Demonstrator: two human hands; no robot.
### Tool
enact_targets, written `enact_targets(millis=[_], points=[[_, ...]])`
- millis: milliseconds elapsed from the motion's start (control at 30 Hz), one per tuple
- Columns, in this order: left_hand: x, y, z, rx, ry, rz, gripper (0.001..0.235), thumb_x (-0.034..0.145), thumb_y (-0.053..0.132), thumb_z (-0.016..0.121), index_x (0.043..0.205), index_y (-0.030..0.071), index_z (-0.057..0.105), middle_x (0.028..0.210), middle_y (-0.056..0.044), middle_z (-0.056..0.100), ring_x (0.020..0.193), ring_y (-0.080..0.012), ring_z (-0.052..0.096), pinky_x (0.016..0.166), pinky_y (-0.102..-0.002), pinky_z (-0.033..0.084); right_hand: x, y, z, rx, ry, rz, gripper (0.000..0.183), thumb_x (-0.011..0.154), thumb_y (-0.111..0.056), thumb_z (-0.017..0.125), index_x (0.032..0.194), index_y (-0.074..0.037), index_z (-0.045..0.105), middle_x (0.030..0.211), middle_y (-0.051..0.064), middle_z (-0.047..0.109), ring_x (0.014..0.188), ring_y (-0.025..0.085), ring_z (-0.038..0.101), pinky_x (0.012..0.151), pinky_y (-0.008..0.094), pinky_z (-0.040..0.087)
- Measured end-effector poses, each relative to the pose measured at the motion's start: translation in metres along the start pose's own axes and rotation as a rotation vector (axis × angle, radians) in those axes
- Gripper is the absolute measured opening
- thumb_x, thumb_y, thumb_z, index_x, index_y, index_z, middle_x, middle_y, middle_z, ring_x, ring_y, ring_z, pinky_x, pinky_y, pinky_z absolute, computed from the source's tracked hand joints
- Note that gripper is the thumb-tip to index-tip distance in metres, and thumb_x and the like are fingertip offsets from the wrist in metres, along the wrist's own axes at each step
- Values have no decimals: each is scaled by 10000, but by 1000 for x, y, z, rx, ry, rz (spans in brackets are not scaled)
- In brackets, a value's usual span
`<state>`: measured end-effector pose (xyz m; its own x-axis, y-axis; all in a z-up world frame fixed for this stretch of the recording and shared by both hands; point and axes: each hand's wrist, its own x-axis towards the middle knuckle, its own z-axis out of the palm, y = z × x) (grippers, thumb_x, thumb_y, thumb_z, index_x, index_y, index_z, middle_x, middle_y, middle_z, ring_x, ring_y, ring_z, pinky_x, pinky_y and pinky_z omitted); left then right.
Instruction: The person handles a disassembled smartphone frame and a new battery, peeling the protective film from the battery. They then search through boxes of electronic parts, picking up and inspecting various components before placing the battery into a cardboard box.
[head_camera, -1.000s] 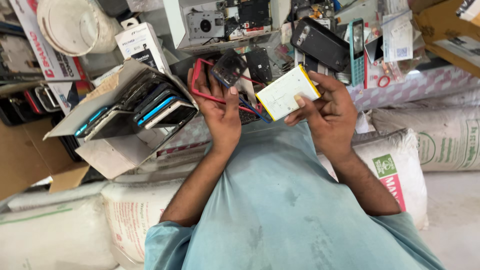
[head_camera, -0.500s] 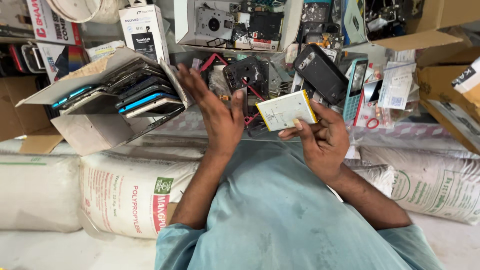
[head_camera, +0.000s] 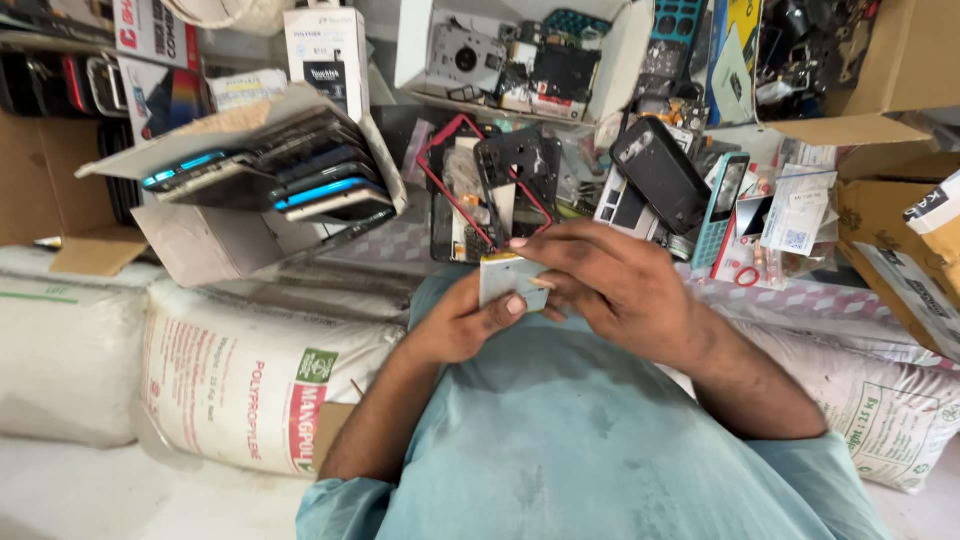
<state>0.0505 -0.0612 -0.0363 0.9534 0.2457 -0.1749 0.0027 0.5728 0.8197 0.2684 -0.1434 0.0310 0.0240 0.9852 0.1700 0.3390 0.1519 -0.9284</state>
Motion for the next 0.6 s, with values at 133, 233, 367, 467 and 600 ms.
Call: enact_targets(millis=[133, 233, 367, 467, 600], points=[[2, 11, -11, 43, 12, -9, 679, 1104, 251, 533, 1657, 69, 183, 1467, -93, 541, 1119, -174, 617, 1065, -319, 512, 45, -19, -23, -267, 36, -131, 305, 900, 88, 676, 1194, 5, 658, 1170, 183, 658, 1035, 255, 721, 806, 324, 620], [-2, 29, -33, 220, -67, -46, 718, 1087, 170, 552, 1693, 81, 176, 1393, -95, 569, 1065, -157, 570, 1000, -289, 503, 79, -17, -31, -544, 27, -69, 273, 1003, -38, 734, 1269, -38, 672, 1199, 128, 690, 1057, 268, 709, 855, 367, 607], [-11, 45, -60, 211, -110, -55, 795, 977, 133, 655, 1660, 91, 249, 1365, -89, 547, 1089, -140, 521, 973, -282, 490, 137, 12, -24, -869, -173, 137, 318, 968, -166, 701, 1269, -67, 679, 1129, 136, 709, 1026, 344, 689, 840, 451, 570], [-11, 51, -80, 191, -130, -46, 748, 949, 169, 700, 1582, 90, 309, 1343, -73, 531, 1192, -127, 534, 978, -293, 497, 181, 47, -7, -1107, -370, 290, 283, 914, -128, 643, 1191, -99, 693, 1086, 117, 719, 1012, 338, 696, 792, 459, 580], [-3, 52, -95, 378, -119, 1, 525, 977, 234, 727, 1427, 93, 496, 1161, -62, 598, 1043, -158, 603, 925, -315, 514, 200, 66, 3, -1101, -392, 299, 262, 903, -91, 605, 1150, -77, 690, 1094, 119, 707, 1023, 321, 704, 826, 437, 591]])
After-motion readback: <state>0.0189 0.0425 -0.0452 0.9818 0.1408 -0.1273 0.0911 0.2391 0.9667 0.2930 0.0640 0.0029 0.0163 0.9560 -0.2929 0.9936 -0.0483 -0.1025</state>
